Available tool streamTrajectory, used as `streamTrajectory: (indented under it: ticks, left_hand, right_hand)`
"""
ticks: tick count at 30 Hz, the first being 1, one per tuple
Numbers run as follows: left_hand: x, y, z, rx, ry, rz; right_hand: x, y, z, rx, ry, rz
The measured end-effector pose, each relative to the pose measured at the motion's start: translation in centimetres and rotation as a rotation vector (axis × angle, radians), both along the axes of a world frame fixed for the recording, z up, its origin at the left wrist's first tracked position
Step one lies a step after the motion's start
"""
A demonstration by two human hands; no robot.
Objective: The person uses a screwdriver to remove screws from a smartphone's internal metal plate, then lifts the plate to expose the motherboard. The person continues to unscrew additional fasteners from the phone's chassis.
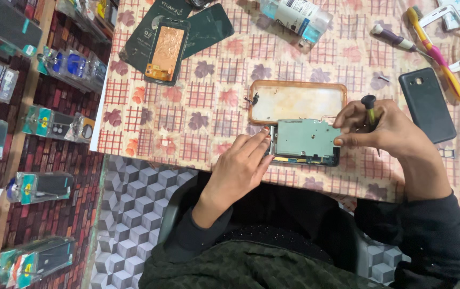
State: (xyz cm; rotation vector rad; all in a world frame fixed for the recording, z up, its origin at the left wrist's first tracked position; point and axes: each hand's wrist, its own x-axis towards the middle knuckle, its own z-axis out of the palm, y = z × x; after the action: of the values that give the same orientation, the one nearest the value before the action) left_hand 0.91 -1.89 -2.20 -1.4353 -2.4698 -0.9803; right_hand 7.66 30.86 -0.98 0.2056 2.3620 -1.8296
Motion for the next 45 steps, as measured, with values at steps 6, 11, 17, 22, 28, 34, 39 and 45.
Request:
streamTrajectory:
  ticks: [6, 11, 17, 22, 28, 34, 39, 45]
  left_hand:
    - [0.50, 0.12, 0.23, -0.037, -0.021, 0.017]
    - [0.48, -0.02, 0.45, -0.046, -0.020, 0.006]
    - [0.57, 0.01, 0.42, -0.054, -0.016, 0.013]
    - [0.43, 0.11, 0.18, -0.051, 0.017, 0.001]
    - [0.71, 0.23, 0.28, -0.045, -0.023, 0.013]
    - [0.77, 0.23, 0.42, -0.045, -0.002, 0.021]
    - [0.91, 0.30, 0.24, -0.047, 0.018, 0.035]
    - [0.97, 0.41, -0.05, -0.035, 0.013, 0.043]
  right_hand:
    - [0.11, 0.79, -0.49, 0.031, -0.101, -0.036]
    - [0.11, 0.65, -0.68, -0.001, -0.096, -0.047]
    - [-0.18, 0.25, -0.35, -0.011, -0.149, -0.055]
    - [-0.31, 0.03, -0.10, 0.021, -0.169, -0.033]
    - [-0.11, 0.34, -0.27, 0.012, -0.172, -0.015]
    - [-0.22, 0.73, -0.51, -0.001, -0.192, -0.061]
    - [-0.12, 0.42, -0.53, -0.005, -0.178, -0.067]
    - [-0.01, 0.30, -0.81, -0.010, -0.183, -0.029]
